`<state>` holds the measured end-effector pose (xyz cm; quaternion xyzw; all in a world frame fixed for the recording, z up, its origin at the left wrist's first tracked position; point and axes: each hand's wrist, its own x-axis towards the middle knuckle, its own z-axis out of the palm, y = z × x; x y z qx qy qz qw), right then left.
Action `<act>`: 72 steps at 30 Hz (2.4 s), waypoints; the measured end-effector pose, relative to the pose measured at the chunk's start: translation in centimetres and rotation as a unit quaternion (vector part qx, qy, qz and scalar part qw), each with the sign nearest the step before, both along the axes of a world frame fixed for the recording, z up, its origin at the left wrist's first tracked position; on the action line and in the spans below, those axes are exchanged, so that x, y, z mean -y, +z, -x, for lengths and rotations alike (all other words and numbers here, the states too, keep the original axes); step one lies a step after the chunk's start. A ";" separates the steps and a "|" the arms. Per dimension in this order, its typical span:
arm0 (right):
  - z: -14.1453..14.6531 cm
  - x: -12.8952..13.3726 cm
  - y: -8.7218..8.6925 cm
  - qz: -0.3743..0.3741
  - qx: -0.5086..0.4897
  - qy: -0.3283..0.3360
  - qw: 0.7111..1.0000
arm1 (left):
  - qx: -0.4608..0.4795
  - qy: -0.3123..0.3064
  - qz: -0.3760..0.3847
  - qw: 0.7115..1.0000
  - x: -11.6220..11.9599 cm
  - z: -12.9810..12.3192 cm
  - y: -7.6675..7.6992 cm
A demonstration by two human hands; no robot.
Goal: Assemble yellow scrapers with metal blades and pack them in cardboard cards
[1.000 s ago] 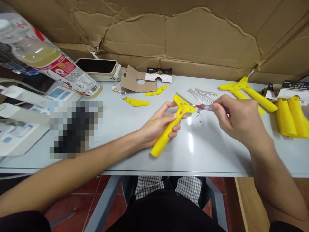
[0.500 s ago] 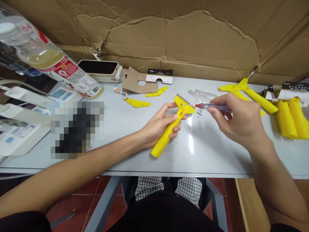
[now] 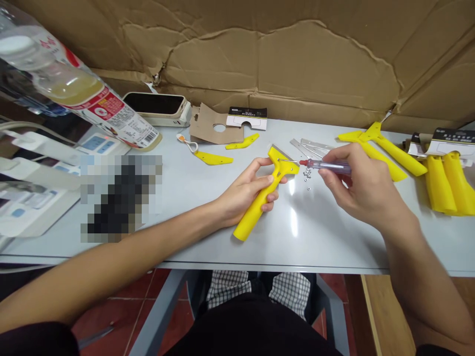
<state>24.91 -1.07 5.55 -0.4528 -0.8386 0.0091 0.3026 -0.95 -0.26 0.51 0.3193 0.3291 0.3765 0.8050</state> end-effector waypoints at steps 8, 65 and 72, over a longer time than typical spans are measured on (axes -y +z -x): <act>0.0 -0.3 0.3 -0.049 0.019 -0.022 0.998 | -0.005 -0.007 -0.013 1.000 0.2 -0.1 0.1; -0.4 -0.3 0.4 -0.025 0.075 -0.032 0.996 | -0.010 -0.002 -0.007 1.000 0.1 -0.3 0.0; 0.1 -0.1 0.6 0.031 0.086 -0.053 0.994 | -0.022 0.004 -0.003 1.000 0.1 -0.4 0.0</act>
